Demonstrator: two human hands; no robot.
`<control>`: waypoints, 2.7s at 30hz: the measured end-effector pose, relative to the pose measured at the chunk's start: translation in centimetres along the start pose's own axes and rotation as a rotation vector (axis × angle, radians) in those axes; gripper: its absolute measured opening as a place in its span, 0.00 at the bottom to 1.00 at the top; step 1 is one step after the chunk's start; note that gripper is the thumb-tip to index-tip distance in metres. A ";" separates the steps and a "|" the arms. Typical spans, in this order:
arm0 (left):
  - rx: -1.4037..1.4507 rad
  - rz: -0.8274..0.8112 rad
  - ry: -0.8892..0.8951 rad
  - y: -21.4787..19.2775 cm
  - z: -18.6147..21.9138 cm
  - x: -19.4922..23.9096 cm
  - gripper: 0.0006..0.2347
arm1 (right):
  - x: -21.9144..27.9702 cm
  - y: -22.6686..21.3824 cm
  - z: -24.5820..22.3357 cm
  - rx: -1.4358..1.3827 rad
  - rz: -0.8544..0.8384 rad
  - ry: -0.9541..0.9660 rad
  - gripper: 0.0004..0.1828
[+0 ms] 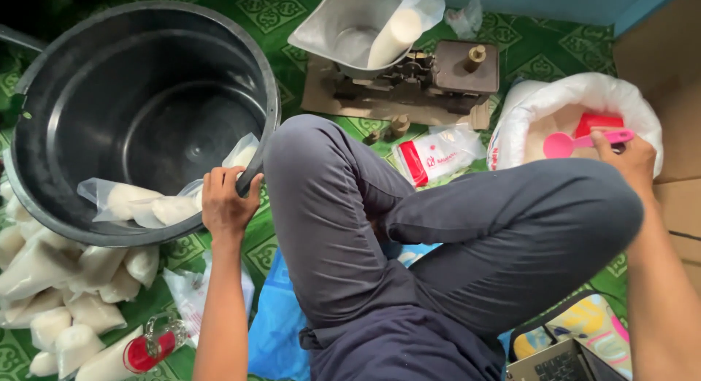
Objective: The person scoops white powder from a large sack into a small plastic bag using a pink scoop. They then place the filled bag into a metal bowl. The person repeats this process multiple times.
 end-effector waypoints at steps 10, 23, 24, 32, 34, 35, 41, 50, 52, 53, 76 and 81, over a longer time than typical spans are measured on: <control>0.021 0.057 0.011 0.9 -1.2 -2.3 0.14 | -0.3 0.3 2.9 0.055 0.034 -0.007 0.27; -0.038 -0.033 -0.100 3.0 -1.8 -3.6 0.11 | -1.2 -0.8 -1.5 -0.098 0.040 0.091 0.15; -0.063 -0.045 -0.115 3.2 -1.8 -3.6 0.11 | -1.3 -0.7 -1.9 -0.128 0.042 0.095 0.14; -0.103 -0.094 -0.133 4.2 -1.9 -3.6 0.10 | -2.5 -0.3 -1.9 -0.160 0.028 0.207 0.10; -0.118 -0.097 -0.114 4.2 -1.6 -3.9 0.10 | -2.7 0.5 -1.1 -0.170 -0.004 0.278 0.11; -0.126 -0.110 -0.108 4.2 -1.6 -3.9 0.10 | -2.6 1.2 -0.3 -0.138 -0.039 0.362 0.13; -0.174 -0.100 -0.120 5.1 -1.9 -3.8 0.10 | -2.7 5.9 6.1 0.049 -0.063 0.534 0.25; -0.179 -0.047 -0.089 5.2 -1.1 -5.5 0.12 | -2.0 9.1 6.9 0.080 -0.087 0.509 0.21; -0.183 -0.038 -0.088 5.3 -1.1 -5.9 0.12 | -2.0 8.9 6.7 0.049 -0.041 0.465 0.20; -0.172 -0.046 -0.103 5.4 -1.1 -6.0 0.12 | -2.1 8.4 6.0 -0.057 -0.010 0.440 0.17; -0.174 0.036 -0.275 4.9 6.2 -6.9 0.09 | -19.7 15.4 -22.6 0.011 -0.463 -0.024 0.18; 0.023 -0.106 -0.318 6.4 10.1 -5.0 0.09 | -19.5 14.1 -24.2 -0.097 -0.591 0.092 0.10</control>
Point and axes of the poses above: each hand's wrist, its own x-axis away from the middle knuckle, its own y-axis out of the palm, z = x × y, the point moved 5 cm from there along -x, towards the middle knuckle, and after that the axes turned 3 degrees about -y, right-handed, at the moved point
